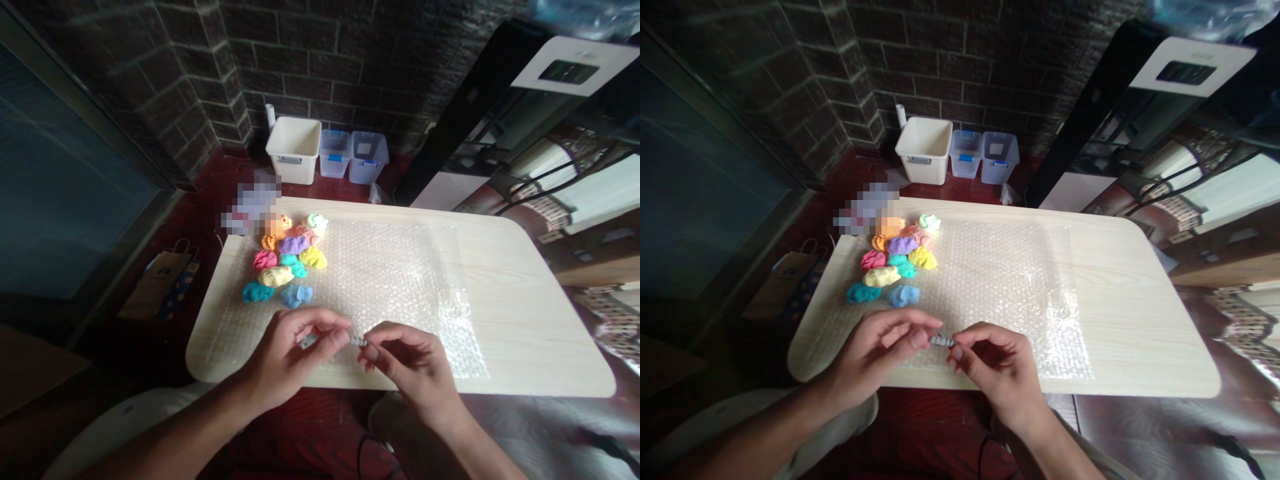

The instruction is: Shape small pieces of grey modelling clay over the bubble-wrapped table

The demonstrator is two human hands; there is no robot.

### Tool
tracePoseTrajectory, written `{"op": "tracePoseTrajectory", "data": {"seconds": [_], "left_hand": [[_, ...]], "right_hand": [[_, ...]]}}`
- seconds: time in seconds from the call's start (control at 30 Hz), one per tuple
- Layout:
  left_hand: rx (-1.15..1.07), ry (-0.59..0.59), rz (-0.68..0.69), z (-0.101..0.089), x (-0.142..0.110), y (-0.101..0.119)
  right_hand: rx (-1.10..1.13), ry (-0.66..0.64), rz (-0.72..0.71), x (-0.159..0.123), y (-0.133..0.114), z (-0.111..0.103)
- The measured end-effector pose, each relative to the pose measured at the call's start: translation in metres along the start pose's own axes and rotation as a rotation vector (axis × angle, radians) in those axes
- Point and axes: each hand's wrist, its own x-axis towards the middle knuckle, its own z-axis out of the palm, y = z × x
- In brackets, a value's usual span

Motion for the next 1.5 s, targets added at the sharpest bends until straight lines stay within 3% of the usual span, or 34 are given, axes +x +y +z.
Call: {"op": "tracePoseTrajectory", "data": {"seconds": [0.13, 0.3, 0.47, 0.67, 0.8, 1.1, 1.2, 1.33, 1.37, 1.5], "left_hand": [[0.26, 0.063, 0.136, -0.01, 0.002, -0.001], [0.638, -0.084, 0.307, -0.007, 0.004, -0.011], [0.791, -0.175, 0.25, -0.001, -0.001, -0.023], [0.881, -0.204, 0.156, -0.001, -0.001, -0.035], [0.906, -0.231, 0.09, -0.001, 0.002, -0.033], [0.719, -0.181, 0.099, 0.0, 0.003, -0.014], [0.673, -0.163, 0.082, -0.001, 0.003, -0.013], [0.624, -0.2, 0.038, 0.0, 0.002, -0.015], [0.621, -0.207, 0.033, 0.0, 0.001, -0.015], [0.63, -0.212, 0.036, 0.002, 0.001, -0.013]], "right_hand": [[-0.17, 0.058, -0.025, 0.009, 0.002, -0.013], [-0.565, 0.136, -0.113, 0.022, 0.015, -0.035], [-0.737, 0.117, -0.153, 0.03, 0.026, -0.048], [-0.972, 0.1, -0.311, 0.038, 0.022, -0.05], [-0.984, 0.12, -0.356, 0.042, 0.025, -0.05], [-0.988, 0.085, -0.309, 0.039, 0.017, -0.052], [-0.939, 0.086, -0.252, 0.026, 0.008, -0.039], [-0.674, -0.073, -0.102, 0.008, 0.003, -0.012], [-0.642, -0.125, -0.092, 0.005, 0.003, -0.007], [-0.57, -0.123, -0.098, 0.004, 0.008, -0.002]]}}
